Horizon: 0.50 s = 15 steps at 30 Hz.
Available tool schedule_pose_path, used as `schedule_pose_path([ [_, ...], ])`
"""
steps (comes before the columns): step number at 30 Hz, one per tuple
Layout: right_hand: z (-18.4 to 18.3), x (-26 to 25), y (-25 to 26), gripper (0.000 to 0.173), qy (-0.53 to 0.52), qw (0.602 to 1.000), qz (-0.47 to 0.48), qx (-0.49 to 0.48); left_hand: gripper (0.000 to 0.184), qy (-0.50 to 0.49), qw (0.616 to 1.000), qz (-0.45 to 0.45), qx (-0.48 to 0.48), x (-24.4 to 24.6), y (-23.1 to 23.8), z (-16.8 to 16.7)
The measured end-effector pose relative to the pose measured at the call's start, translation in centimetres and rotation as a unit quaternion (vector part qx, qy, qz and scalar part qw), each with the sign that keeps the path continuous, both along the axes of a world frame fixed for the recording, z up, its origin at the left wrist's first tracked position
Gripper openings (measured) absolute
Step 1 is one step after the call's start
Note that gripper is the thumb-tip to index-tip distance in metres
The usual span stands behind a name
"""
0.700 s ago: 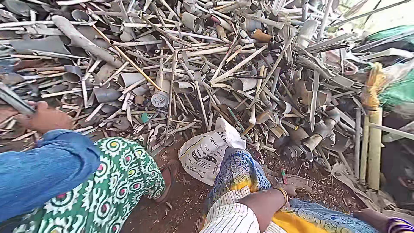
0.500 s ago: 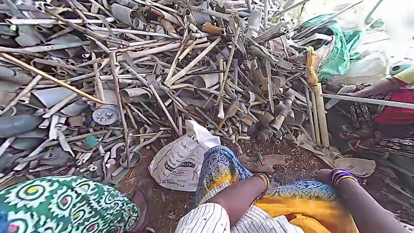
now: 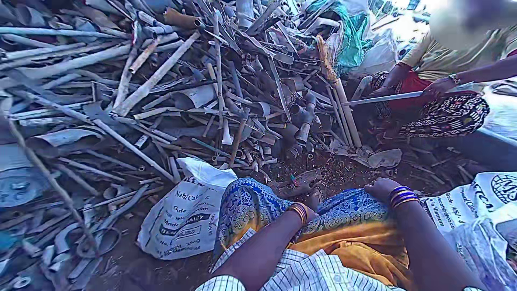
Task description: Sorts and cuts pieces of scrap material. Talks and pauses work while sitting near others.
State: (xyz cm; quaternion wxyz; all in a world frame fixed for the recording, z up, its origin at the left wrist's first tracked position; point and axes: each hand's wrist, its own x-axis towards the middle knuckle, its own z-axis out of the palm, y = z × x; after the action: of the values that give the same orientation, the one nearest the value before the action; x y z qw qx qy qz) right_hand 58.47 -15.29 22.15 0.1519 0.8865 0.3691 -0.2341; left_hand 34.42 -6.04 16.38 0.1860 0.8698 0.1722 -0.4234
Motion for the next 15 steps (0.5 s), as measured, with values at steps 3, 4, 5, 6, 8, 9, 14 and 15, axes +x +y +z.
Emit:
schedule_pose_path([
  [3,-1.3,-0.2,0.7,0.062,0.028,1.000,0.013,0.007,0.039,0.014,1.000,-0.004,-0.009,-0.7,0.1,0.8],
  [4,-1.6,-0.2,1.2,0.062,0.034,0.999,0.017,0.003,0.034,0.013,1.000,-0.022,-0.003,-0.8,0.2,0.6],
  [5,-1.8,-0.3,1.7,0.062,0.044,0.999,0.020,-0.003,0.033,0.014,0.999,-0.032,-0.001,-0.7,0.1,0.2],
  [6,-2.0,-0.3,2.2,0.062,0.051,0.999,0.017,-0.008,0.033,0.016,0.999,-0.030,-0.004,-0.5,0.1,0.1],
  [8,-2.2,0.0,3.1,0.060,0.053,0.998,0.014,-0.012,0.036,0.023,1.000,0.009,-0.012,-0.2,0.2,0.4],
  [9,-2.3,0.0,3.5,0.059,0.051,0.998,0.021,-0.008,0.043,0.030,0.998,0.046,-0.019,-0.4,0.3,0.8],
  [14,-2.2,0.2,5.9,0.055,0.046,0.994,0.102,-0.011,0.034,0.047,0.998,0.036,-0.036,-1.4,-0.5,2.5],
  [15,-2.1,0.0,6.7,0.055,0.055,0.992,0.116,-0.015,0.032,0.053,0.998,0.024,-0.037,-1.5,-0.3,2.7],
])
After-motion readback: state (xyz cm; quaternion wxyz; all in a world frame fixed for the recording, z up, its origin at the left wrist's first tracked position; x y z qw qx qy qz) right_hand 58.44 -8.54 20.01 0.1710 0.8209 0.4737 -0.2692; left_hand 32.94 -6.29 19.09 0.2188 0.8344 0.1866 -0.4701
